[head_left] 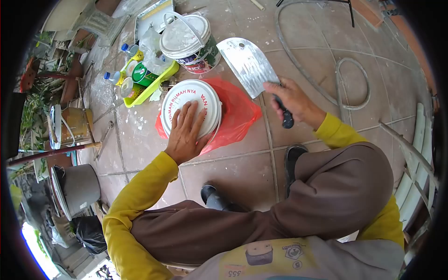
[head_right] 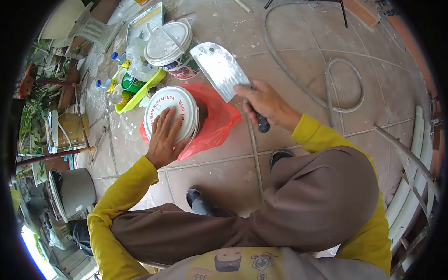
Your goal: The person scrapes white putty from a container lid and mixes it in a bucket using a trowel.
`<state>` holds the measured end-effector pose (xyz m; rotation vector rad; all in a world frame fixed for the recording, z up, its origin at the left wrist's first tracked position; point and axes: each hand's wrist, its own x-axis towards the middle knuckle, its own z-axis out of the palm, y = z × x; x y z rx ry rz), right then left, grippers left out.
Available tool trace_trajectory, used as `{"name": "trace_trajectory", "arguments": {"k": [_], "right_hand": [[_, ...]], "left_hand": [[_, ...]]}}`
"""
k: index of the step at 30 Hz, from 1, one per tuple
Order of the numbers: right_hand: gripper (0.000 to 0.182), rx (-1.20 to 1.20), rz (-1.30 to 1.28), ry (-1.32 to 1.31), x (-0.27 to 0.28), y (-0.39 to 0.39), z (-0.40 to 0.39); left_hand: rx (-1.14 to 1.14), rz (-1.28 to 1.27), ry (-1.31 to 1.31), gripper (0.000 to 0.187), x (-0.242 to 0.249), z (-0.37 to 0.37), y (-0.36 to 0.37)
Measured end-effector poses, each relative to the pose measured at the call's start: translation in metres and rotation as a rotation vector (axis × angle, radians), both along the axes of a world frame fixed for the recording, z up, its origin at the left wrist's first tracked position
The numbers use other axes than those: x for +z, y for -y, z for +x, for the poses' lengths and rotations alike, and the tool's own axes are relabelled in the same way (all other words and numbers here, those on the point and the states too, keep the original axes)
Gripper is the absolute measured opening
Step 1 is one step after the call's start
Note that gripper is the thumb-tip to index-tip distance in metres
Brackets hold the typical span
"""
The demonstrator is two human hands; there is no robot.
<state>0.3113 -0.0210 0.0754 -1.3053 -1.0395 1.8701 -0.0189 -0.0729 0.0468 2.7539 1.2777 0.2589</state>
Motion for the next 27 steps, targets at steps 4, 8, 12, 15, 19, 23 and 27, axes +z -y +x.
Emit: {"name": "trace_trajectory", "arguments": {"k": [4, 8, 12, 15, 19, 23, 27], "right_hand": [[0.020, -0.193, -0.041, -0.231, -0.044, 0.016, -0.028], [0.018, -0.252, 0.024, -0.307, -0.070, 0.022, -0.044], [0.019, -0.320, 0.174, -0.311, -0.078, 0.019, -0.060], [0.019, -0.318, 0.260, -0.251, -0.083, 0.013, -0.072], [0.019, -0.357, 0.263, -0.293, -0.089, 0.003, -0.086], [0.020, -0.315, 0.124, -0.348, -0.085, 0.000, -0.092], [0.020, -0.318, 0.075, -0.379, -0.088, 0.001, -0.095]], "left_hand": [[0.169, 0.031, 0.024, 0.077, 0.006, -0.018, -0.007], [0.560, -0.077, 0.215, 0.072, -0.026, -0.046, -0.018], [0.633, -0.145, 0.351, 0.066, -0.036, -0.045, -0.017], [0.642, -0.166, 0.409, 0.065, -0.037, -0.043, -0.019], [0.641, -0.191, 0.468, 0.065, -0.040, -0.045, -0.020], [0.646, -0.258, 0.585, 0.063, -0.038, -0.040, -0.021], [0.658, -0.321, 0.704, 0.062, -0.042, -0.038, -0.021]]}}
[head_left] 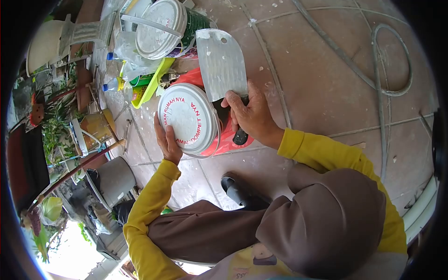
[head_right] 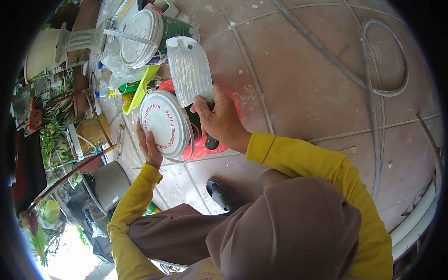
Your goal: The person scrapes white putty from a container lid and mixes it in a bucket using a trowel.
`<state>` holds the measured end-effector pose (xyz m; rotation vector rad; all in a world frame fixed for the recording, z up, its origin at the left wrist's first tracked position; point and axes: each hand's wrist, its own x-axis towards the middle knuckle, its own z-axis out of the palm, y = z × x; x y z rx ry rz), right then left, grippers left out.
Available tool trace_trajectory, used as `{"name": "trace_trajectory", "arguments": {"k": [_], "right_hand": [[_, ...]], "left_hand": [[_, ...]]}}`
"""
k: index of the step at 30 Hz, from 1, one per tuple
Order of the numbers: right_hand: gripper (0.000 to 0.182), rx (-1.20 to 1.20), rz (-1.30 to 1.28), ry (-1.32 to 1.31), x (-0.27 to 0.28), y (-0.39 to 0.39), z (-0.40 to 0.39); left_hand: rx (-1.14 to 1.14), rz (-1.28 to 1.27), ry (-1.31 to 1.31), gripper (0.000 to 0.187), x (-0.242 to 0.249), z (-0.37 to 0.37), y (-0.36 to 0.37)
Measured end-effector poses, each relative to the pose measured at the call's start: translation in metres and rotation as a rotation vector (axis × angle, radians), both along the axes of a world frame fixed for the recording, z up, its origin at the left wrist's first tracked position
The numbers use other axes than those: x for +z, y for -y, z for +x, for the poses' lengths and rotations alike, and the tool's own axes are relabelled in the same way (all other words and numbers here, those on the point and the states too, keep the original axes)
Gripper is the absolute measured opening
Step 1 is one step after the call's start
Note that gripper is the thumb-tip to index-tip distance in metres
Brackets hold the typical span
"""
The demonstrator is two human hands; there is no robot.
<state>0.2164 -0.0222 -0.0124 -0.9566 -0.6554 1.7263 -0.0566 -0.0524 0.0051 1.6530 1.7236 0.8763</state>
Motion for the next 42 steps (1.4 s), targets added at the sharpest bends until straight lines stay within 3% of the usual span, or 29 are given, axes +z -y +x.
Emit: {"name": "trace_trajectory", "arguments": {"k": [16, 32, 42], "right_hand": [[0.022, -0.098, 0.111, 0.164, -0.011, 0.007, 0.003], [0.018, -0.063, 0.084, 0.069, -0.008, 0.015, -0.001], [0.020, -0.136, 0.090, 0.039, -0.004, 0.024, 0.015]], "left_hand": [[0.015, 0.029, 0.018, 0.063, -0.003, -0.005, 0.001], [0.016, 0.018, 0.065, 0.062, -0.006, -0.008, 0.000], [-0.121, 0.031, -0.227, 0.060, 0.004, -0.018, -0.005]]}}
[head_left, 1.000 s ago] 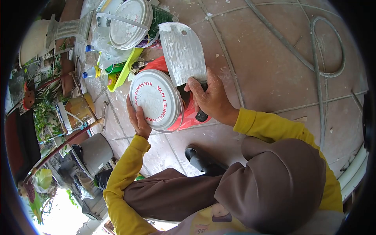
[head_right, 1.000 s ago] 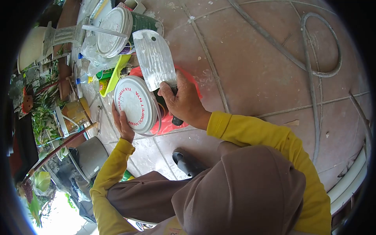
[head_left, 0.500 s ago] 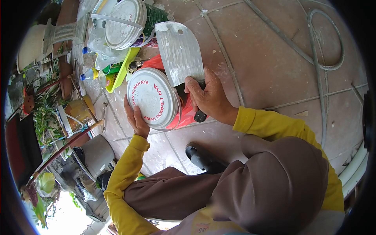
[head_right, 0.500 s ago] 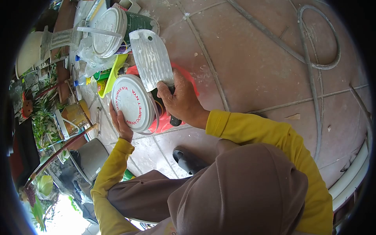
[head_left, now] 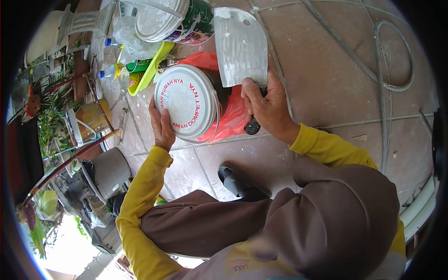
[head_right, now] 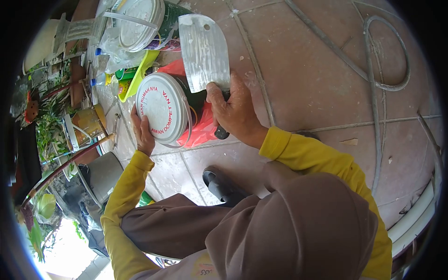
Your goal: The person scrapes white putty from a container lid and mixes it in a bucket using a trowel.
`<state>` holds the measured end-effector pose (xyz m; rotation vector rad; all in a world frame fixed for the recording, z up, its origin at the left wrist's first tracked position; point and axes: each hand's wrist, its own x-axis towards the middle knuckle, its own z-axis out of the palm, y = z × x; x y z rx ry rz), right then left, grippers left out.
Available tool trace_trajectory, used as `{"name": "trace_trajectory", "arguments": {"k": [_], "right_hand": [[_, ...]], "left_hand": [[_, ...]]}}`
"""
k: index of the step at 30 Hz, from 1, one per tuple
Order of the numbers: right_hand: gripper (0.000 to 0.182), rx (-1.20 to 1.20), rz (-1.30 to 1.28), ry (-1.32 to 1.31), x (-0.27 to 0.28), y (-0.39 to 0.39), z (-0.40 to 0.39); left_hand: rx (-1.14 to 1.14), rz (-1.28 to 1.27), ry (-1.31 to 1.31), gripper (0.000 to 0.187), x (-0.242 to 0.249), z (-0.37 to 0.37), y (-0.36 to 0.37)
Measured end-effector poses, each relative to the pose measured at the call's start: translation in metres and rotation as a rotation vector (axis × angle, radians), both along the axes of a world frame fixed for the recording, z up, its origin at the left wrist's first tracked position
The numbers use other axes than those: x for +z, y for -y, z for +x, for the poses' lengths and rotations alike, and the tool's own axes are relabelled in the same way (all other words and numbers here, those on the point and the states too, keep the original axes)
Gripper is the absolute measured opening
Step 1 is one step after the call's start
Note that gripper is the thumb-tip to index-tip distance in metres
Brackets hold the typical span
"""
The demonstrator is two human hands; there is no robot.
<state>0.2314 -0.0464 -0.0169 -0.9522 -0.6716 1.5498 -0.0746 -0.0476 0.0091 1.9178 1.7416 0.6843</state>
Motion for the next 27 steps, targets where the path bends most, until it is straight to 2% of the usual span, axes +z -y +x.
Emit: {"name": "trace_trajectory", "arguments": {"k": [3, 6, 9, 10, 12, 13, 16, 17, 19, 26, 27], "right_hand": [[0.022, 0.022, 0.008, -0.007, 0.003, 0.010, 0.004], [0.023, -0.001, 0.039, 0.008, 0.003, 0.016, 0.008], [0.021, -0.061, 0.089, 0.057, 0.001, 0.015, 0.013], [0.020, -0.084, 0.116, 0.088, -0.005, 0.015, 0.014], [0.019, -0.073, 0.115, 0.126, -0.008, 0.012, 0.021], [0.019, -0.037, 0.081, 0.131, -0.005, 0.012, 0.026], [0.018, 0.069, -0.019, 0.121, 0.002, 0.012, 0.029], [0.018, 0.100, -0.051, 0.111, 0.004, 0.010, 0.029], [0.018, 0.072, 0.055, 0.213, 0.000, 0.008, 0.026], [0.022, 0.072, 0.102, 0.258, -0.016, 0.003, 0.008], [0.023, 0.080, 0.103, 0.254, -0.016, 0.001, 0.004]], "left_hand": [[-0.064, -0.076, -0.059, 0.060, 0.013, -0.003, -0.003], [-0.184, -0.012, -0.234, 0.063, 0.018, -0.014, -0.002], [0.270, -0.135, 0.264, 0.068, 0.006, -0.002, 0.012], [0.417, -0.191, 0.467, 0.057, 0.007, 0.008, 0.014], [0.495, -0.208, 0.587, 0.055, 0.002, 0.016, 0.019], [0.490, -0.188, 0.657, 0.041, 0.005, 0.024, 0.019], [0.701, -0.192, 0.562, 0.033, -0.005, 0.009, 0.004], [0.700, -0.141, 0.479, 0.032, -0.011, 0.007, 0.002], [0.686, -0.044, 0.313, 0.030, -0.022, 0.010, -0.006], [0.334, 0.015, 0.036, 0.029, -0.005, 0.000, -0.040], [0.321, 0.030, 0.082, 0.030, -0.007, -0.002, -0.043]]}}
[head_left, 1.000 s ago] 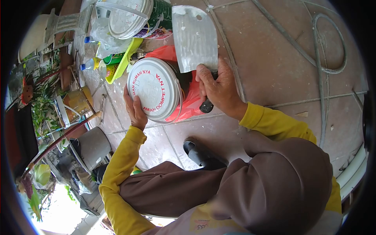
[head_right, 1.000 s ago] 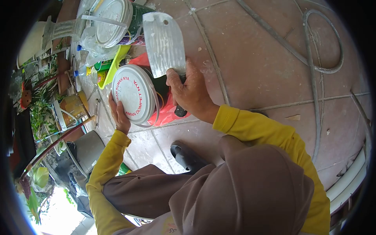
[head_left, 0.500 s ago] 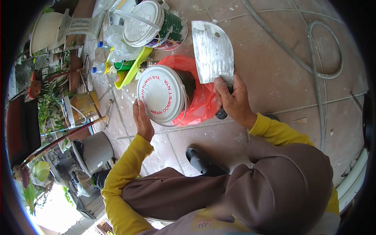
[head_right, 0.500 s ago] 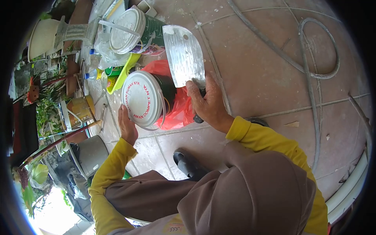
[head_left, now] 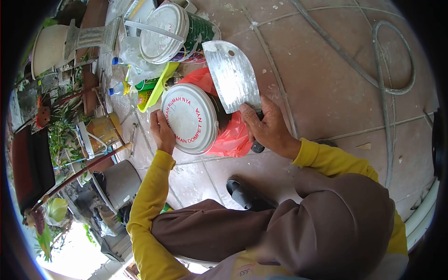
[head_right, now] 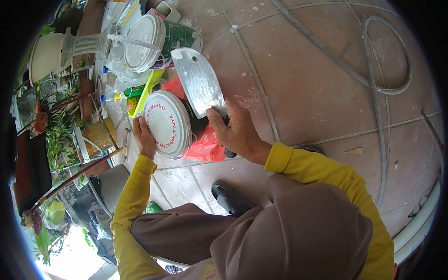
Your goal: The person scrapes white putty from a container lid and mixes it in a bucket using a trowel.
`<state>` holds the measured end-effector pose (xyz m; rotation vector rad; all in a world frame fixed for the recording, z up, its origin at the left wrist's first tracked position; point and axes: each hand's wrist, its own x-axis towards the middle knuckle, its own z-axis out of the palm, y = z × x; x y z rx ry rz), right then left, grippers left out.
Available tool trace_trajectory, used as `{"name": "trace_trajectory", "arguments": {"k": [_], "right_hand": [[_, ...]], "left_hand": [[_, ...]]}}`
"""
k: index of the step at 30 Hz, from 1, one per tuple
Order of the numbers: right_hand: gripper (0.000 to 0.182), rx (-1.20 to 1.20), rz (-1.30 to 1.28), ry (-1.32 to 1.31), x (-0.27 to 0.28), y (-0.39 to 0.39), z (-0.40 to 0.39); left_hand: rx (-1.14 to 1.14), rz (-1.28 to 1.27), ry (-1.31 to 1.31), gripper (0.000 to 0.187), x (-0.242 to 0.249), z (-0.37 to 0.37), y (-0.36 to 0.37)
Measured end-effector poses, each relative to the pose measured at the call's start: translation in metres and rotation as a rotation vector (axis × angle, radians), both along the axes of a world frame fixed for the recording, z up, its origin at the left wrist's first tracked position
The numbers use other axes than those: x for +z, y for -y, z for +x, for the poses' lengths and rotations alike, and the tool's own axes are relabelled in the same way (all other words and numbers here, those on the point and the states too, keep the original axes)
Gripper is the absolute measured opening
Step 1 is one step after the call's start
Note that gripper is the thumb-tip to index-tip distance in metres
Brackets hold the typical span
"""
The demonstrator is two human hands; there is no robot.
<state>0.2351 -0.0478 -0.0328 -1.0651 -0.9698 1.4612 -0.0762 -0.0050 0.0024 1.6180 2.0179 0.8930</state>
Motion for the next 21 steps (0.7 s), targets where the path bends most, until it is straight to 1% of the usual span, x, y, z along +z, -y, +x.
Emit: {"name": "trace_trajectory", "arguments": {"k": [3, 6, 8, 11, 12, 14, 17, 21], "right_hand": [[0.024, -0.014, -0.040, -0.122, 0.009, -0.006, -0.009], [0.025, -0.035, -0.066, -0.176, 0.008, -0.011, -0.014], [0.025, -0.050, -0.061, -0.195, 0.010, -0.014, -0.017], [0.026, 0.016, -0.206, -0.310, 0.020, -0.017, -0.015], [0.026, -0.007, -0.175, -0.299, 0.017, -0.016, -0.018], [0.026, -0.052, -0.111, -0.281, 0.008, -0.015, -0.025], [0.025, -0.042, -0.075, -0.251, 0.006, -0.016, -0.028], [0.025, -0.030, -0.122, -0.279, 0.008, -0.015, -0.030]], "left_hand": [[-0.022, 0.020, 0.061, 0.028, -0.004, -0.006, -0.005], [0.053, -0.022, 0.207, 0.027, -0.003, -0.008, -0.003], [0.074, -0.023, 0.253, 0.027, -0.005, -0.011, -0.003], [0.105, -0.020, 0.315, 0.027, -0.005, -0.008, -0.002], [0.116, -0.018, 0.333, 0.027, -0.004, -0.006, -0.002], [0.110, -0.020, 0.309, 0.027, -0.003, -0.007, -0.001], [0.107, -0.020, 0.307, 0.027, -0.004, -0.008, -0.001], [0.106, -0.008, 0.288, 0.027, -0.004, -0.005, -0.002]]}}
